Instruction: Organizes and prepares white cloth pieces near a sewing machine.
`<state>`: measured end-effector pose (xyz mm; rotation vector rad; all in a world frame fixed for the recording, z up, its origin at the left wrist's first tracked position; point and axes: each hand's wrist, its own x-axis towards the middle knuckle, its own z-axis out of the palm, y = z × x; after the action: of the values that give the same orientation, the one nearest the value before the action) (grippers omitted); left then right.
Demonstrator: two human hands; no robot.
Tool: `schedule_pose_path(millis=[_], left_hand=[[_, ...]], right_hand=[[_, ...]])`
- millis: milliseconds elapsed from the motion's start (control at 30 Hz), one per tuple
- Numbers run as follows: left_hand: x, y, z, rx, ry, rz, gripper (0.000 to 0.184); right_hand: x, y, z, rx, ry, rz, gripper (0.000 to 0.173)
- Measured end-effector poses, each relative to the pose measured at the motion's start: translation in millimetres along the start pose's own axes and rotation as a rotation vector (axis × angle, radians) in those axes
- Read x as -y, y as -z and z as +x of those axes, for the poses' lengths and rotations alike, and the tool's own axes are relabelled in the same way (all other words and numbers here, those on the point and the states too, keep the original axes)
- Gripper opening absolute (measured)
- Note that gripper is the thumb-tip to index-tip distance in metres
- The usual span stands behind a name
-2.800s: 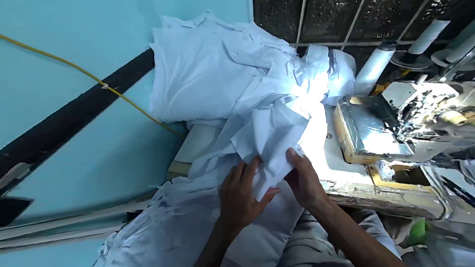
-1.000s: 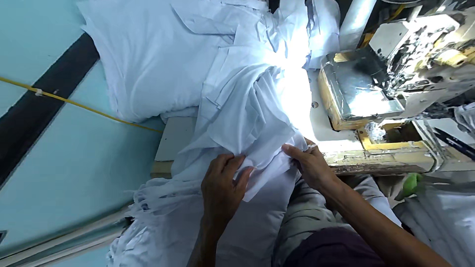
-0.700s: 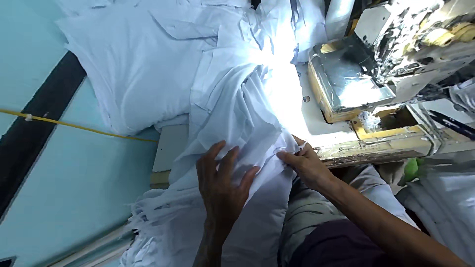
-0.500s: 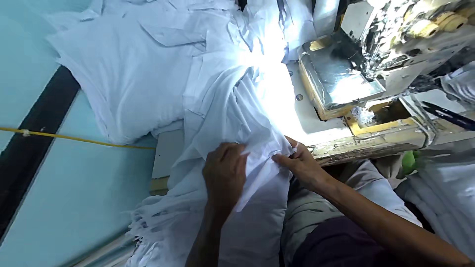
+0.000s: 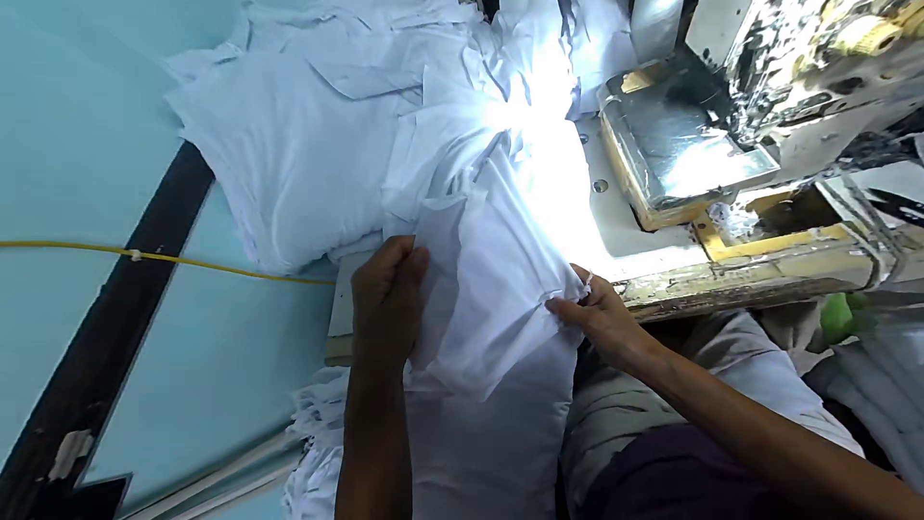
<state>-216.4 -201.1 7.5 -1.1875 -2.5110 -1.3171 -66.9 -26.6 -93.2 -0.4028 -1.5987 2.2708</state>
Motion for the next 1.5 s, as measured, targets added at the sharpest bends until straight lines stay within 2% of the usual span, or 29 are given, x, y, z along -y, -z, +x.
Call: schedule_pose_path(millis=[67,133,233,333,400,500,600,667,733,900,1067,1200,1333,1433,1500], left_hand=[[-3,-3,-2,0.035,-0.027,-0.01,0.014],[-6,-13,-11,0.105,-0.134,0.036,0.014],[-1,-58,-34,0.185,-0.306,0.114,0.016],[-2,-100,-61,0.077,-0.349,0.244,0.017],[-7,-111,-68,0.042,-0.368,0.26,0.017],[-10,-111,-69,0.053,-0.408,0.229,0.017],[-11,-92,-68,0.043,-0.387,0.156,0.018],[-6,-79,-66,-0.037,-0.381,0.274,0.018],[5,-65,-61,-0.056,-0.343,0.417,0.023],[33,-38,-43,0.002,-0.088,0.59,0.043],[49,5,-6,0.031,-0.024,0.557,0.022],[60,42,46,-0.065,0.197,0.435,0.031],[81,37,76,-0.005,0.331,0.519,0.034],[109,25,73,0.024,0.402,0.518,0.035],[128,23,60,0.011,0.414,0.424,0.037]], right_hand=[[0,1,-1,-0.007,-0.02,0.012,0.02],[-1,2,-2,-0.027,-0.067,0.051,0.023],[-6,7,-4,0.0,-0.098,0.185,0.024],[-6,13,-5,0.112,-0.128,0.175,0.038],[1,9,-3,0.101,-0.196,0.116,0.035],[8,-1,4,0.045,-0.265,0.08,0.009],[9,-5,10,0.058,-0.259,-0.027,0.01],[8,-3,10,0.098,-0.245,-0.065,0.008],[7,-1,9,0.109,-0.241,-0.055,0.007],[5,0,8,0.128,-0.232,-0.049,0.009],[3,2,7,0.147,-0.213,-0.018,0.014],[1,8,2,0.154,-0.198,0.007,0.022],[0,19,-19,0.042,-0.302,0.04,0.037],[0,39,-47,-0.1,-0.372,0.085,0.039],[3,62,-69,-0.178,-0.386,0.061,0.039]])
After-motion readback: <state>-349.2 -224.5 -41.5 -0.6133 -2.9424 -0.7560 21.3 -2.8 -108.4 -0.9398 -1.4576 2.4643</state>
